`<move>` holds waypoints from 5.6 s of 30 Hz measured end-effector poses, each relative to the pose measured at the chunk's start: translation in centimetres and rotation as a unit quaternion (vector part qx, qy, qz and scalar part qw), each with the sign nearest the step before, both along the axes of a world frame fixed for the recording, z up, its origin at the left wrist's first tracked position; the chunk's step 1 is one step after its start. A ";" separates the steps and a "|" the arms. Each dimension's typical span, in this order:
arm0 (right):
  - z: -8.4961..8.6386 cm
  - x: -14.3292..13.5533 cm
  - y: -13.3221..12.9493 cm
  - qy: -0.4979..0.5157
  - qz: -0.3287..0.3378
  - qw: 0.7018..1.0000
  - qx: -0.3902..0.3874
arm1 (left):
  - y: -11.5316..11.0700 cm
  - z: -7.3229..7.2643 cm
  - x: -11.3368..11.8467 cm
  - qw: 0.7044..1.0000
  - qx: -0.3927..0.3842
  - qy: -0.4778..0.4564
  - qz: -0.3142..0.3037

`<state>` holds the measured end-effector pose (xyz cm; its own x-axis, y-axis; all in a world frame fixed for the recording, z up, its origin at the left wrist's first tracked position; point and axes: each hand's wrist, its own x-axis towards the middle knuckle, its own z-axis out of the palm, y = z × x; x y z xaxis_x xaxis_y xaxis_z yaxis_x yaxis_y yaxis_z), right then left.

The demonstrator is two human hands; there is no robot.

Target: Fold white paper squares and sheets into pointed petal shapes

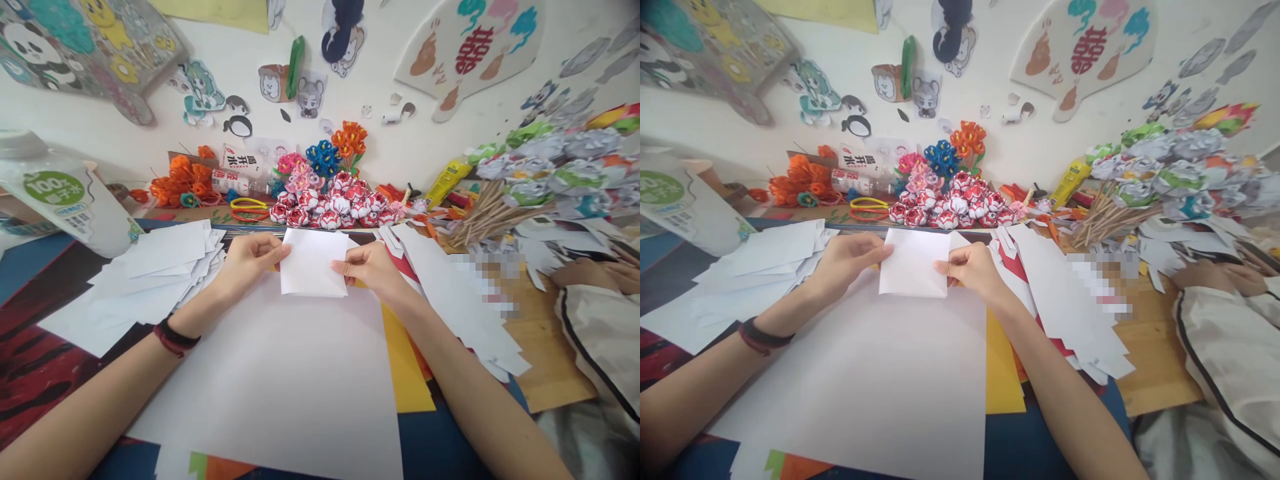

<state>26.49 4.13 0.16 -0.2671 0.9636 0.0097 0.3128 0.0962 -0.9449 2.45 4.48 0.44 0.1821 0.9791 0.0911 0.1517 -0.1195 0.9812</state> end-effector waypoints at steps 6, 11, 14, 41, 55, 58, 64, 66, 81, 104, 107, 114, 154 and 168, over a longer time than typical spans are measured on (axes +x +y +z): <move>0.0 -0.2 -0.2 -0.012 0.029 1.000 -0.003 | -0.1 0.4 0.0 0.999 0.037 -0.006 0.027; 0.1 -0.3 -0.3 -0.009 0.038 0.999 0.005 | 0.0 0.2 -0.1 0.998 0.042 0.004 0.043; 0.0 -0.2 -0.3 -0.015 0.040 0.999 0.003 | 0.3 0.0 -0.3 0.996 0.076 0.037 0.041; 0.5 0.2 0.0 0.013 0.007 1.000 0.002 | -0.2 -0.5 -0.3 0.985 0.108 0.137 0.001; -0.1 1.0 0.5 0.062 -0.004 0.998 0.021 | -0.8 -0.4 -0.2 0.982 0.108 0.146 -0.044; 0.0 1.1 0.5 0.061 -0.004 0.998 0.025 | -0.8 -0.4 -0.2 0.975 0.129 0.172 -0.052; 0.0 1.2 0.6 0.058 -0.021 0.998 0.028 | -0.8 -0.5 -0.1 0.984 0.102 0.136 -0.060; 0.0 1.3 0.6 0.055 -0.026 0.998 0.028 | -0.7 -0.7 -0.2 0.980 0.108 0.149 -0.073; 0.2 1.2 0.5 0.038 -0.035 0.998 0.038 | -0.5 -1.0 -0.4 0.957 0.165 0.230 -0.062; 0.3 1.2 0.5 0.059 -0.082 0.994 0.041 | -0.5 -1.7 0.0 0.945 0.174 0.269 -0.066; 0.3 1.2 0.4 0.061 -0.092 0.993 0.051 | -0.5 -1.7 0.1 0.939 0.194 0.273 -0.082; 0.4 0.8 0.3 0.095 -0.094 0.990 0.044 | -0.9 -1.6 0.5 0.952 0.164 0.255 -0.038; -0.2 -0.8 -0.8 -0.011 0.140 0.990 0.005 | -2.6 0.2 2.9 0.973 0.024 0.149 -0.177; 0.3 1.6 0.5 0.066 0.016 0.998 -0.011 | -1.7 0.4 1.8 0.986 -0.023 0.053 -0.157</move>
